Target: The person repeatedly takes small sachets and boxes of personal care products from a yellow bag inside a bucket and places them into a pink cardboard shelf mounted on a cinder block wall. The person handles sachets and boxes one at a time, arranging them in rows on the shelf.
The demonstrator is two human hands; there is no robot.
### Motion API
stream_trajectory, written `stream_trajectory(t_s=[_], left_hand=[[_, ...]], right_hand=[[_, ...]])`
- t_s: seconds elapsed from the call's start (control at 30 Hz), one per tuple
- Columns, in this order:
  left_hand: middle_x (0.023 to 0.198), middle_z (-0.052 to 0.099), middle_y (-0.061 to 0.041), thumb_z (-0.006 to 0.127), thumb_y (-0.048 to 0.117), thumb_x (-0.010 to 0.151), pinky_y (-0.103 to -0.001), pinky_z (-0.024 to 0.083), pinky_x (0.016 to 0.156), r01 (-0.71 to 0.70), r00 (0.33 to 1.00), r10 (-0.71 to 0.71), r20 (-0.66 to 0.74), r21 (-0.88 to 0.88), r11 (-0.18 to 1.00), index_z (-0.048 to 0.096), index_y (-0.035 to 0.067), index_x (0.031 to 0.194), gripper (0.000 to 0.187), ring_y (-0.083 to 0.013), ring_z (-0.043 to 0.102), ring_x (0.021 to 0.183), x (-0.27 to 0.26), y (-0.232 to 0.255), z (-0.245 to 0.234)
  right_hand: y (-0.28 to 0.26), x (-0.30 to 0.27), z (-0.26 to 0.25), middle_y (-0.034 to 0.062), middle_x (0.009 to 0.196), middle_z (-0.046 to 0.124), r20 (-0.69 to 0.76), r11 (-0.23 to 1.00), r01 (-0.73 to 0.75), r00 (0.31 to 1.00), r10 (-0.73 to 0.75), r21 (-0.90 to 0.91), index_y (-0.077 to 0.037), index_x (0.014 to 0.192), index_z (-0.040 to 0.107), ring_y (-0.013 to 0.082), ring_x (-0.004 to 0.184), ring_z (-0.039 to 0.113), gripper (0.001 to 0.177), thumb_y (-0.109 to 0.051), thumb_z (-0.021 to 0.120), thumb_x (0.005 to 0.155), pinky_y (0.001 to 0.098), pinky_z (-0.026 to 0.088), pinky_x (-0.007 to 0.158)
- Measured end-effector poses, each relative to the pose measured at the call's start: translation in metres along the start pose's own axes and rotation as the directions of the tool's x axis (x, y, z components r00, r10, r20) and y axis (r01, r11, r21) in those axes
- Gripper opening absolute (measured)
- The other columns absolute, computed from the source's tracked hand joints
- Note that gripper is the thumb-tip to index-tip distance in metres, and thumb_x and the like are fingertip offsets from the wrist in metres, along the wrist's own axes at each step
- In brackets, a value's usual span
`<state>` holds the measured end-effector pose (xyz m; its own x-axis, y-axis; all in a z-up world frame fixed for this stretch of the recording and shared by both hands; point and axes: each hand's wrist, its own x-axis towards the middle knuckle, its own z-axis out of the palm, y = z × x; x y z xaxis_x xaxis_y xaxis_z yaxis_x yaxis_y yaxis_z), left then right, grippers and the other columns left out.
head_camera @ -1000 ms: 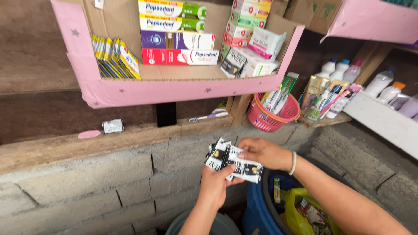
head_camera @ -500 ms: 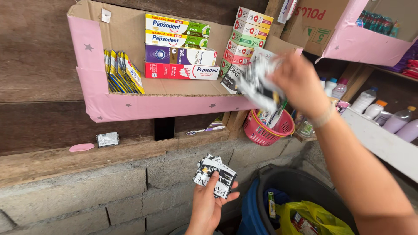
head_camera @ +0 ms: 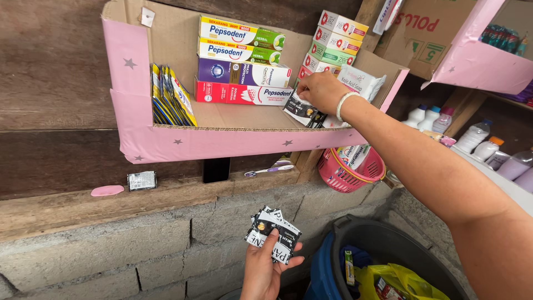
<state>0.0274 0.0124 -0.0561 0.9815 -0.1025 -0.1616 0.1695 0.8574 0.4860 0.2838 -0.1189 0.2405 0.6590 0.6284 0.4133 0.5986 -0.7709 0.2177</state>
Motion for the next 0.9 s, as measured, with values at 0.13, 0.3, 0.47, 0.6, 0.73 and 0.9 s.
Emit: stream_trajectory(t_s=[0.13,0.3,0.47,0.6,0.73,0.9], left_hand=[[0.092,0.075,-0.022,0.055,0.015,0.098,-0.044,0.068,0.057,0.024,1.000,-0.024,-0.002,0.007,1.000,0.061,-0.004,0.116,0.027,-0.0322,0.079,0.080,0.002,0.002,0.000],[0.093,0.075,-0.022,0.055,0.014,0.097,-0.044,0.067,0.056,0.051,0.999,-0.051,-0.021,0.014,0.999,0.060,-0.003,0.117,0.027,-0.0322,0.079,0.080,0.006,0.004,0.000],[0.094,0.075,-0.023,0.055,0.014,0.097,-0.044,0.068,0.056,0.061,0.998,-0.061,-0.014,0.025,0.998,0.060,-0.005,0.117,0.028,-0.0325,0.079,0.080,0.011,0.001,0.000],[0.093,0.075,-0.022,0.055,0.013,0.096,-0.045,0.068,0.056,0.071,0.997,-0.070,-0.011,0.023,0.997,0.061,-0.005,0.117,0.028,-0.0324,0.079,0.080,0.015,-0.003,-0.002],[0.093,0.075,-0.022,0.057,0.013,0.096,-0.046,0.068,0.056,0.074,0.997,-0.073,-0.016,0.032,0.997,0.061,-0.005,0.117,0.028,-0.0327,0.079,0.079,0.019,-0.007,-0.005],[0.094,0.075,-0.023,0.056,0.012,0.096,-0.046,0.068,0.055,0.080,0.997,-0.079,-0.024,0.032,0.996,0.060,-0.004,0.118,0.028,-0.0335,0.078,0.079,0.023,-0.011,-0.005]], right_hand=[[0.001,0.001,0.004,0.0179,0.099,0.075,0.051,0.998,0.007,0.999,-0.003,-0.069,-0.006,0.102,0.078,0.0369,0.092,0.071,0.019,-0.018,0.070,0.090,0.0452,0.055,0.086],[-0.001,0.002,-0.003,0.0174,0.102,0.074,0.089,0.995,-0.015,0.996,0.024,-0.099,-0.008,0.104,0.078,0.0363,0.094,0.071,0.020,-0.018,0.070,0.089,0.0455,0.056,0.086],[-0.007,0.000,-0.010,0.0158,0.104,0.074,0.124,0.988,-0.010,0.992,0.030,-0.155,-0.009,0.103,0.079,0.0350,0.097,0.070,0.020,-0.019,0.072,0.087,0.0459,0.056,0.086],[-0.010,-0.002,-0.015,0.0154,0.110,0.070,0.140,0.977,0.016,0.990,0.014,-0.213,-0.014,0.100,0.081,0.0357,0.109,0.063,0.021,-0.028,0.076,0.084,0.0460,0.053,0.091],[-0.010,-0.005,-0.019,0.0140,0.115,0.069,0.189,0.954,0.097,0.981,-0.044,-0.282,-0.019,0.107,0.079,0.0366,0.116,0.056,0.034,-0.043,0.079,0.083,0.0460,0.048,0.100],[-0.010,-0.007,-0.027,0.0095,0.116,0.071,0.204,0.944,0.175,0.972,-0.121,-0.278,-0.020,0.115,0.077,0.0377,0.115,0.056,0.041,-0.044,0.078,0.081,0.0461,0.046,0.100]])
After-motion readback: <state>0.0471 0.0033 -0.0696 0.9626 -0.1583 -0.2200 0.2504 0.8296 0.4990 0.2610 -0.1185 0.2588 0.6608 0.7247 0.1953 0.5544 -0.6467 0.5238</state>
